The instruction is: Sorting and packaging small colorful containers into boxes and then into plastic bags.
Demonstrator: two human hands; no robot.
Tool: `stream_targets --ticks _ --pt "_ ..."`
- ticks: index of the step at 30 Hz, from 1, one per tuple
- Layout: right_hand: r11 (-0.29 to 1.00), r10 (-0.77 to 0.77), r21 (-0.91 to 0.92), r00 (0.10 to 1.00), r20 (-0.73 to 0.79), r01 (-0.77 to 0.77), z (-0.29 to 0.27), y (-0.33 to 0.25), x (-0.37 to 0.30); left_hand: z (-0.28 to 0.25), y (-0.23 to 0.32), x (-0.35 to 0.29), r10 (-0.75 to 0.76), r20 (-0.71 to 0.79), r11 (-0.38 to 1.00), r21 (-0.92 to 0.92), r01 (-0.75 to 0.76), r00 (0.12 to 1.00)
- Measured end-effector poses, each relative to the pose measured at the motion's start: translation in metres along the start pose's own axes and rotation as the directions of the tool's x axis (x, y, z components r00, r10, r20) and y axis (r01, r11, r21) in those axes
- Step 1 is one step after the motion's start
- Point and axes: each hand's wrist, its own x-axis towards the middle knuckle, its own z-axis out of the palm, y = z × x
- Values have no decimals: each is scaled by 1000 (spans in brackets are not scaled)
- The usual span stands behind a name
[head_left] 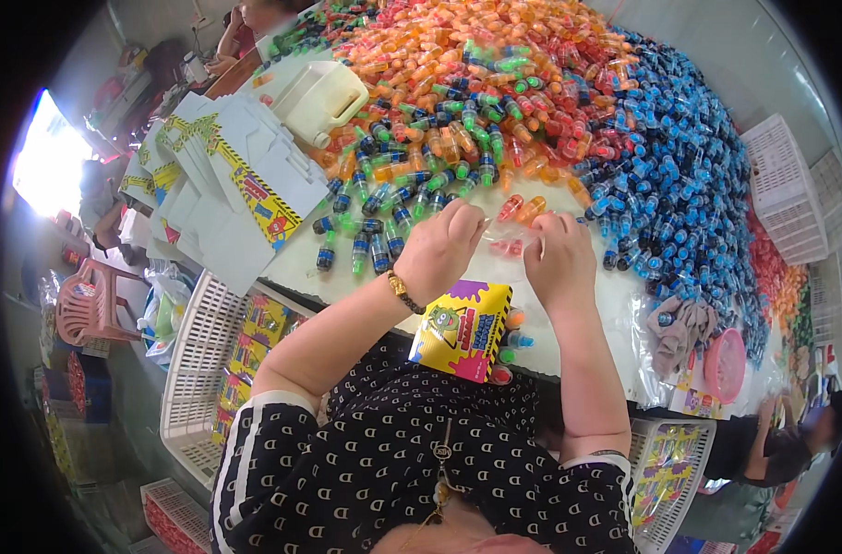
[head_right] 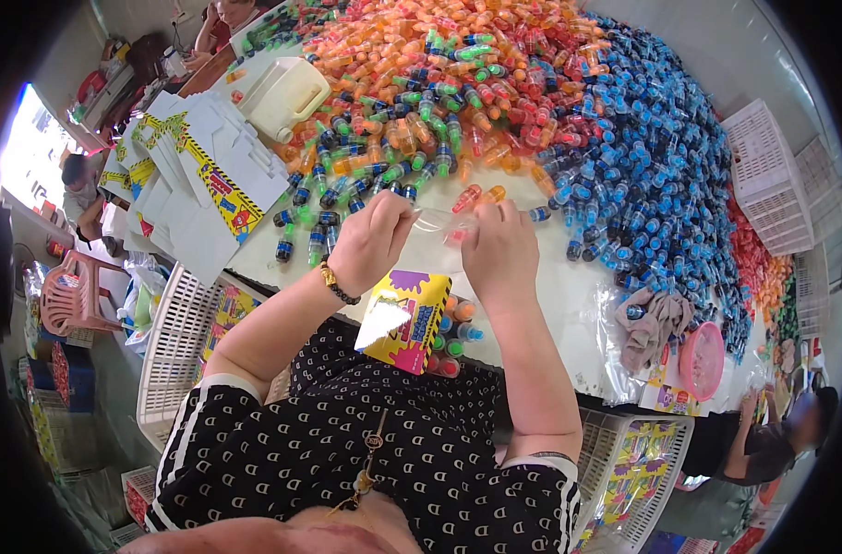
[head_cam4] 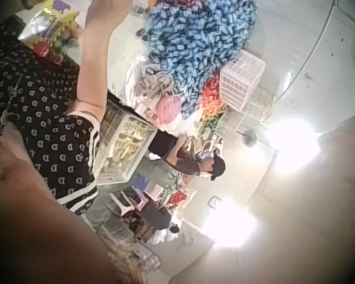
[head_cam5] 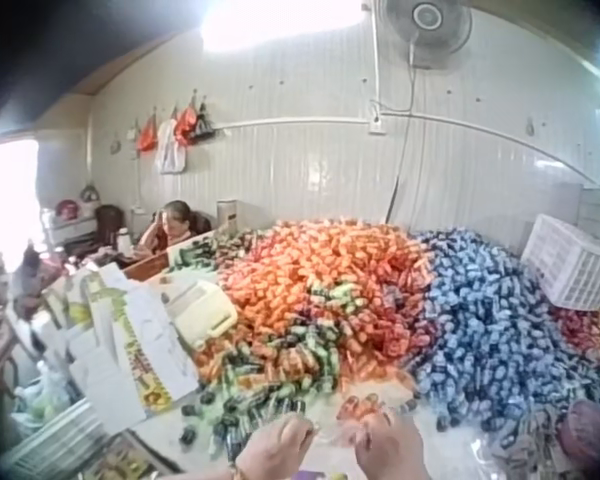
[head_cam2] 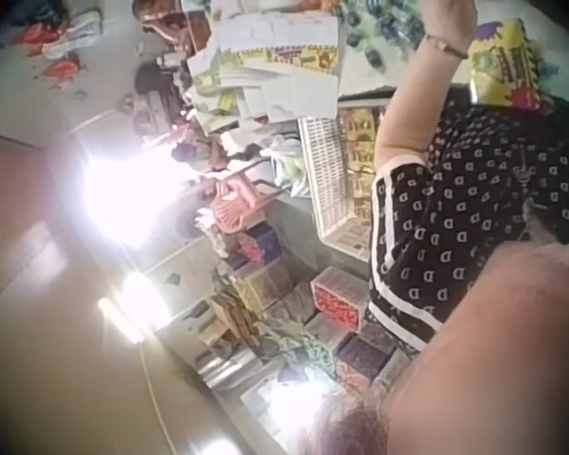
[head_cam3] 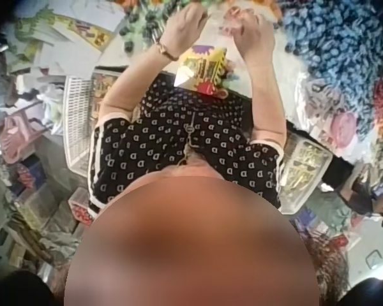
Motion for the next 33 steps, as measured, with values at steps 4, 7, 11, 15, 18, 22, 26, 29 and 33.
stream_targets --ticks 4,7,11,15,18,22,26,29,33 --pt "994 -48 100 999 -10 48 9 -3 -5 -4 11 -8 4 61 999 -52 -1 998" --pt "995 42 86 997 57 -47 15 5 -7 -9 13 -11 -33 78 997 -67 38 996" --pt "977 -116 157 979 -168 143 1 2 -2 -7 -5 -18 -197 143 975 -76 210 970" --pt "987 -139 75 990 -28 141 2 5 -1 -5 -25 -10 -256 27 960 -108 258 966" --pt "994 -4 -111 998 62 11 10 47 -3 -20 -34 1 -223 -157 973 -90 211 962" --pt "967 253 21 967 -43 -252 -8 80 9 -25 -32 5 -168 -429 941 -338 14 887" --pt "4 446 995 891 85 -97 -21 31 -44 -25 -27 -35 -592 -191 454 -882 128 783" --pt "6 336 986 929 157 -168 23 25 -103 5 -35 -85 -796 310 -168 -938 303 520" --pt "309 410 862 874 261 -402 47 26 -141 33 -36 -131 -790 294 -60 -911 408 539"
